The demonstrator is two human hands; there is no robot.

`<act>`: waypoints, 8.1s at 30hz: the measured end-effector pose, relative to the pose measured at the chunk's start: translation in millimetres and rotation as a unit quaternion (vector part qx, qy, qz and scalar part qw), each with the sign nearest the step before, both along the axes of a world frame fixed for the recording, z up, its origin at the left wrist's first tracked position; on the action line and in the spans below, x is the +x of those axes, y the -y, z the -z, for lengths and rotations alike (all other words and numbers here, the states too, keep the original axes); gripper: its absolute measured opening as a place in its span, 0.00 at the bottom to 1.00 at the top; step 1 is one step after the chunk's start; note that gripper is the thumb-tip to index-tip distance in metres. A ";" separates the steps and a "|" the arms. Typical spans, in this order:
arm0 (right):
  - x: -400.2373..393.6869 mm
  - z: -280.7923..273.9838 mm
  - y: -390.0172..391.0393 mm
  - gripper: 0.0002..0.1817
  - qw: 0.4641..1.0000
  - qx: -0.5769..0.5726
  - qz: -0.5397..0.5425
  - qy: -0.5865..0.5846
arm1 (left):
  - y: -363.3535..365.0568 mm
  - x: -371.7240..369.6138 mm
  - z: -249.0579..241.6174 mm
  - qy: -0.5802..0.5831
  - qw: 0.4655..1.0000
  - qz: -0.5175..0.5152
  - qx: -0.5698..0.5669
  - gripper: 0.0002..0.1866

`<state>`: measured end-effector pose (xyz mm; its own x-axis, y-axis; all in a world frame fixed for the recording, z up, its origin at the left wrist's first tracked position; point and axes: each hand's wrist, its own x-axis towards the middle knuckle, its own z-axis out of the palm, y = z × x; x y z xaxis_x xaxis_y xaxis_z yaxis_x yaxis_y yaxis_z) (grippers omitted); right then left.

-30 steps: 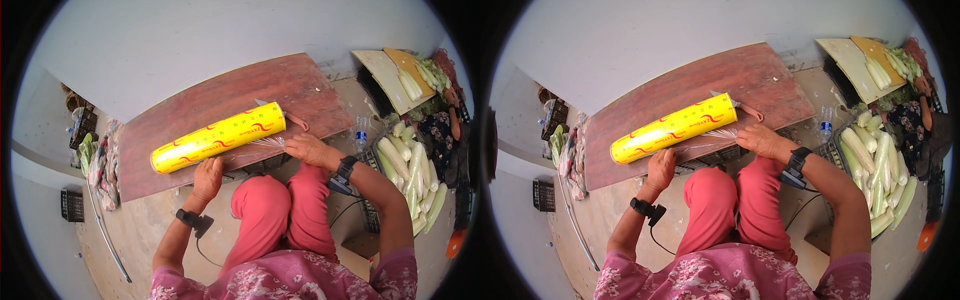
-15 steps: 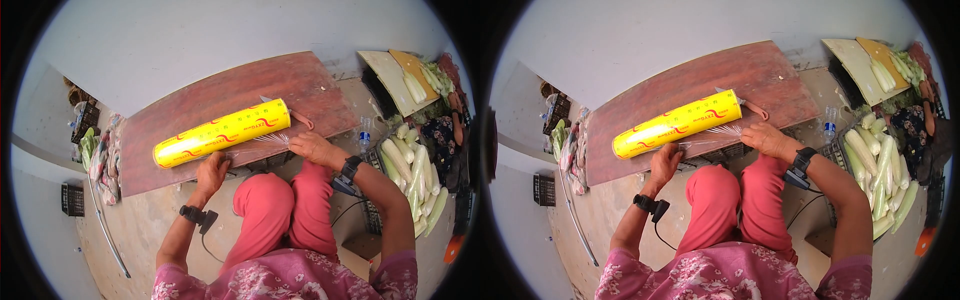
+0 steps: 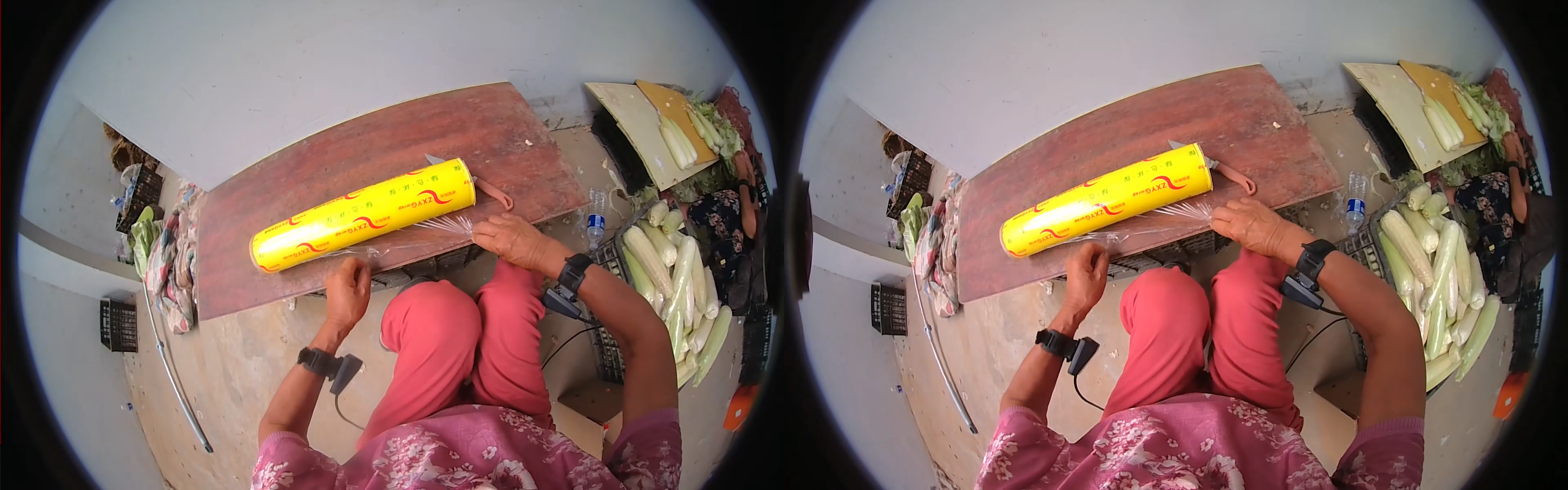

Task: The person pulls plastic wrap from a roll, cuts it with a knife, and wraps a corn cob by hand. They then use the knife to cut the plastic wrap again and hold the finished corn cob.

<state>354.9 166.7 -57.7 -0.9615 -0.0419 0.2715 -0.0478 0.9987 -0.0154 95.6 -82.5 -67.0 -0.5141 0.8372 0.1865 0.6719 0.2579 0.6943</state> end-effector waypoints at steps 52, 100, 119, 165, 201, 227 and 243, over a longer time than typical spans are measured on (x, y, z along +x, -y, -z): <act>-0.1 -5.2 -0.9 0.17 0.999 -0.031 0.004 0.032 | 13.1 44.4 4.1 0.482 0.851 -0.163 0.133 0.07; 3.2 -6.1 1.2 0.17 1.000 -0.022 0.017 0.011 | -8.2 28.5 66.7 0.497 0.802 -0.308 0.123 0.06; 4.6 -2.7 0.3 0.18 0.999 -0.040 0.025 0.007 | 10.3 6.9 45.8 0.795 0.547 -0.188 0.183 0.08; 7.3 -11.8 11.4 0.07 0.980 -0.158 0.115 0.036 | -12.4 7.1 69.3 0.751 0.584 -0.234 0.201 0.07; 313.5 -77.6 -262.8 0.38 0.714 0.006 0.699 0.048 | 38.2 -38.0 119.9 0.732 0.624 -0.180 0.204 0.11; 413.6 -29.1 -435.7 0.49 0.608 0.049 0.791 0.052 | -20.3 40.5 11.5 0.645 0.694 -0.314 0.069 0.10; 444.5 -31.6 -451.9 0.23 0.489 -0.557 0.632 -0.227 | 3.0 32.2 31.4 0.663 0.682 -0.277 0.135 0.04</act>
